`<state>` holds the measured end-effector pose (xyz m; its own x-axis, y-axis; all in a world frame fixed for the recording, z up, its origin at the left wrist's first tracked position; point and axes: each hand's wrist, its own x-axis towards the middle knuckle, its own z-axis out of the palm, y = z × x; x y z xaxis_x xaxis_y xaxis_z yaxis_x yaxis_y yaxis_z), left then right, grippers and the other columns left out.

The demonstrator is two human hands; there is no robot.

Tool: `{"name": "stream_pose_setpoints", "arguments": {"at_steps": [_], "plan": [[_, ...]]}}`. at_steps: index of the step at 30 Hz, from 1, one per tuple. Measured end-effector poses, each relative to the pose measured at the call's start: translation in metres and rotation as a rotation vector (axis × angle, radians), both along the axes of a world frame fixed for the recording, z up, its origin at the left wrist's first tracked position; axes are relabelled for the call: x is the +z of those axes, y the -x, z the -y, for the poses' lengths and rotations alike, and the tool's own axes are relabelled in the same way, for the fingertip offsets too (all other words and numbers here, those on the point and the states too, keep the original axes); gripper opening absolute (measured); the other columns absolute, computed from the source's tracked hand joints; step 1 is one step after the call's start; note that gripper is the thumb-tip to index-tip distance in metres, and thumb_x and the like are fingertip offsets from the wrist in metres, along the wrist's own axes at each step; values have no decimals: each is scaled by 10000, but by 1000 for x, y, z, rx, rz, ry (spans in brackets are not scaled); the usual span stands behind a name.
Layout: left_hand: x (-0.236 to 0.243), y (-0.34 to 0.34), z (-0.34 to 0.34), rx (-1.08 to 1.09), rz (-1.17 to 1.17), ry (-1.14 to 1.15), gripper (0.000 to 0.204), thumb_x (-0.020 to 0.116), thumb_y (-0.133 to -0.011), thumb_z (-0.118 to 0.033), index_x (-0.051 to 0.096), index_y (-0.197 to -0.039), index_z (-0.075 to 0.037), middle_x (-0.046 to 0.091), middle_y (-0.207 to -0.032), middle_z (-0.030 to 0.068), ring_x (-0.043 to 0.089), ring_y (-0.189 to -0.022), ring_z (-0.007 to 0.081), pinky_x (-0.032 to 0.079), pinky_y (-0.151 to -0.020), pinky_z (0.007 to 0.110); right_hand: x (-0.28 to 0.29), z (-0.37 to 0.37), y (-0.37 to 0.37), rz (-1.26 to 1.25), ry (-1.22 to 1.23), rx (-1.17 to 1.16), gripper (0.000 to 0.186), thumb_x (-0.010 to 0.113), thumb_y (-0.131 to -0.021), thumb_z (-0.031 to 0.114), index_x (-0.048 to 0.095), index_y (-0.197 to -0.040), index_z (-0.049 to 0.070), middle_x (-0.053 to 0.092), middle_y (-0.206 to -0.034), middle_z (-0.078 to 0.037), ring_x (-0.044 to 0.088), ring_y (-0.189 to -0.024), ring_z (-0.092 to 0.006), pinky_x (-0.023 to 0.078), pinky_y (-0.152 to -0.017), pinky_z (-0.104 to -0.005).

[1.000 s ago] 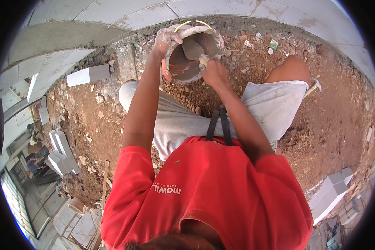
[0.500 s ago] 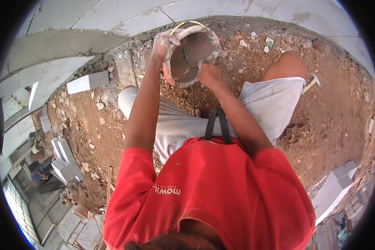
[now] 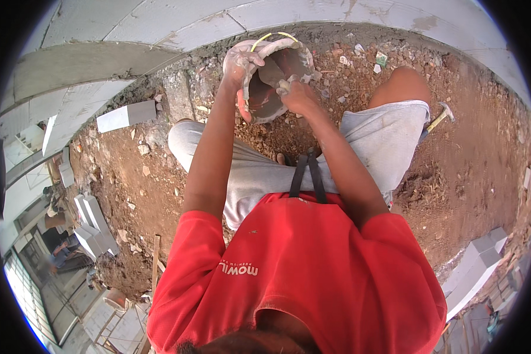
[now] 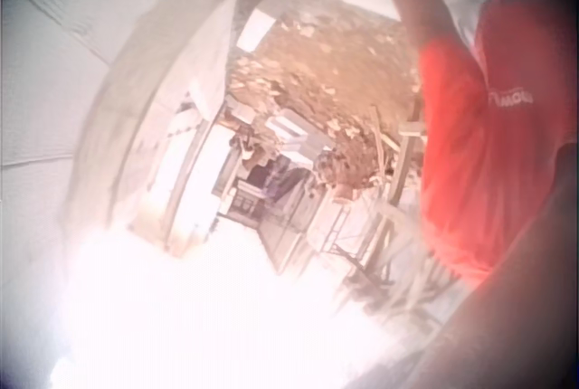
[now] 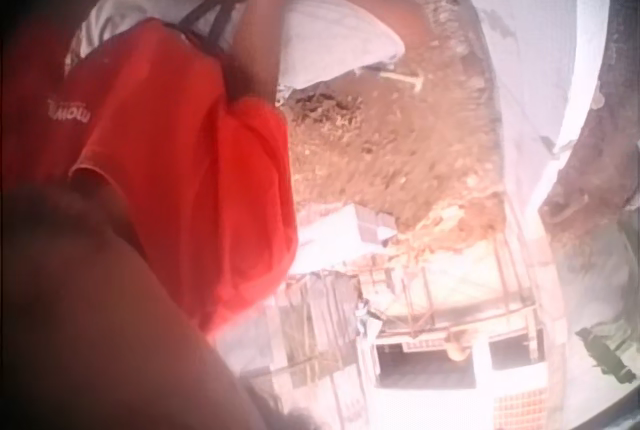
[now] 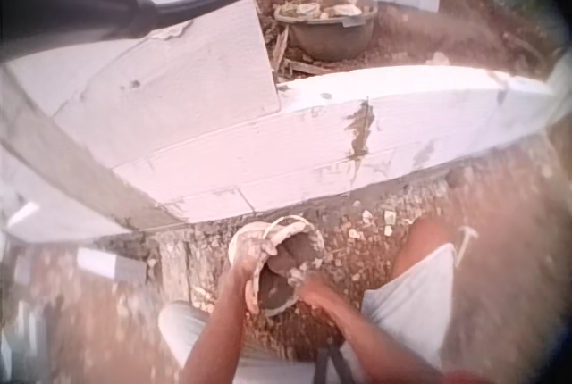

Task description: The person scoops cement from a bucket with a trowel and applies it to the joints of a white block wall. The person repeatedly dips the trowel into the bucket and spreads the cement along the wall seams.

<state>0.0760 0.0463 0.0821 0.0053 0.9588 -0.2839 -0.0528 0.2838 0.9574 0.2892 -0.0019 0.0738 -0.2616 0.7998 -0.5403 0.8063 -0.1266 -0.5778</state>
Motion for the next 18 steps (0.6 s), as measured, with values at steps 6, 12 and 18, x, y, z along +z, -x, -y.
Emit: {"name": "stream_pose_setpoints", "arguments": {"at_steps": [6, 12, 18], "plan": [[20, -9, -8, 78, 137, 33, 489, 625, -644, 74, 725, -1122, 90, 737, -1012, 113, 674, -866, 198, 544, -812, 280, 37, -40, -14, 107, -180, 145, 413, 683, -890, 207, 618, -1231, -18, 711, -1101, -259, 690, -1076, -428, 547, -917, -497], [11, 8, 0, 42, 168, 34, 432, 662, -636, 58, 743, -1061, 64, 718, -940, 87, 646, -783, 181, 527, -724, 268, 19, -16, 5, 237, -60, 419, 338, 528, -931, 122, 687, -1190, -25, 735, -1115, -240, 716, -1051, -409, 563, -924, -499], [18, 20, 15, 78, 200, 105, 384, 679, -631, 43, 722, -1012, 70, 679, -863, 80, 648, -773, 177, 536, -720, 279, 18, -20, 20, 131, -106, 301, 325, 523, -924, 136, 741, -1108, -20, 697, -1184, -295, 687, -1142, -403, 546, -965, -473]]}}
